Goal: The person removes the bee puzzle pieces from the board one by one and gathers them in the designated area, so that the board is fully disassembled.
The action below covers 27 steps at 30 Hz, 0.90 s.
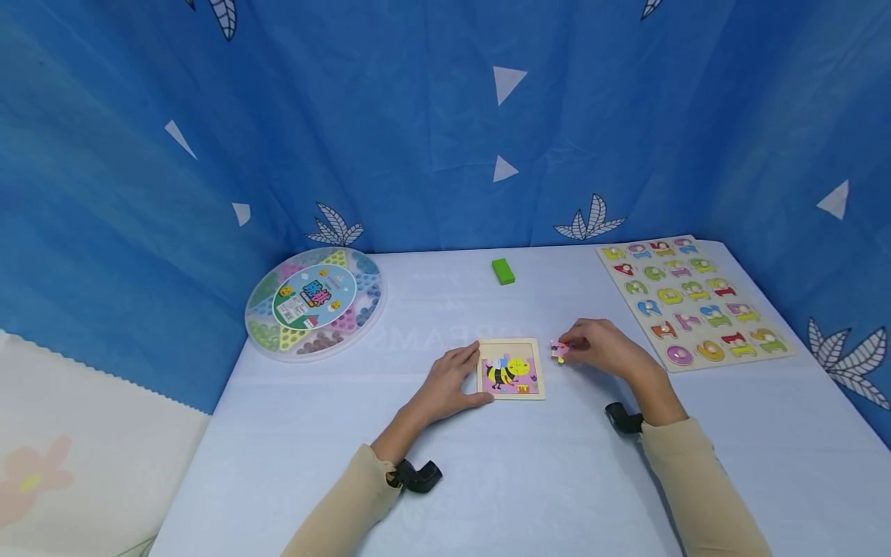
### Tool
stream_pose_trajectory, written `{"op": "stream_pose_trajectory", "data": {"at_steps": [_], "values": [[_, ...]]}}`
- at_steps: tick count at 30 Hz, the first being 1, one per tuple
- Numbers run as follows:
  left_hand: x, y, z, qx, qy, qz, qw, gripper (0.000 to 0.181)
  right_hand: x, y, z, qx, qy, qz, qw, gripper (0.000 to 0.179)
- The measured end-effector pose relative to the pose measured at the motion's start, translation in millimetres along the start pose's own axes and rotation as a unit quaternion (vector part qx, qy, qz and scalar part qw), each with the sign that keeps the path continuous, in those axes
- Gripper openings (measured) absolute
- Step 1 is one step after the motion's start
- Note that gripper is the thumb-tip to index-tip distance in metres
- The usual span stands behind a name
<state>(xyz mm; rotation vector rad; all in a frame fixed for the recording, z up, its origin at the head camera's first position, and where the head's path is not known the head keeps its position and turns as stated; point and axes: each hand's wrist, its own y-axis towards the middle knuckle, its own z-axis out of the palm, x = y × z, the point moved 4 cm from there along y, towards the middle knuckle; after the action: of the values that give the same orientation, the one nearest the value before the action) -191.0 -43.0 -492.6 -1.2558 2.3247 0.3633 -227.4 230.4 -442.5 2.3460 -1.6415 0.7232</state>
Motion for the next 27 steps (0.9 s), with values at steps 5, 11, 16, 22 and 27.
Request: {"op": "stream_pose_trajectory", "data": {"at_steps": [5,11,16,22,27], "values": [[-0.2,0.5,-0.9,0.003,-0.002,-0.003,1.0000,0.088,-10,-8.2,-6,-0.008,-0.002,0.014,0.9999,0.030],[-1.1,0.9,-2.0,0.005,-0.005,-0.008,0.9999,0.088,-26,-19.4,-15,-0.023,-0.001,0.038,0.9990,0.029],[-0.6,-0.1,-3.6,0.004,-0.003,-0.004,1.0000,0.088,-40,-26.3,-19,-0.023,-0.001,0.070,0.9973,0.033],[1.6,-4.2,-3.9,0.004,-0.004,-0.009,0.9999,0.087,-51,-27.4,-19,-0.004,-0.006,0.081,0.9967,0.035],[0.8,-1.6,-0.4,0.008,-0.011,-0.010,0.9999,0.088,-57,-31.7,-22,-0.011,-0.026,0.088,0.9958,0.034]]}}
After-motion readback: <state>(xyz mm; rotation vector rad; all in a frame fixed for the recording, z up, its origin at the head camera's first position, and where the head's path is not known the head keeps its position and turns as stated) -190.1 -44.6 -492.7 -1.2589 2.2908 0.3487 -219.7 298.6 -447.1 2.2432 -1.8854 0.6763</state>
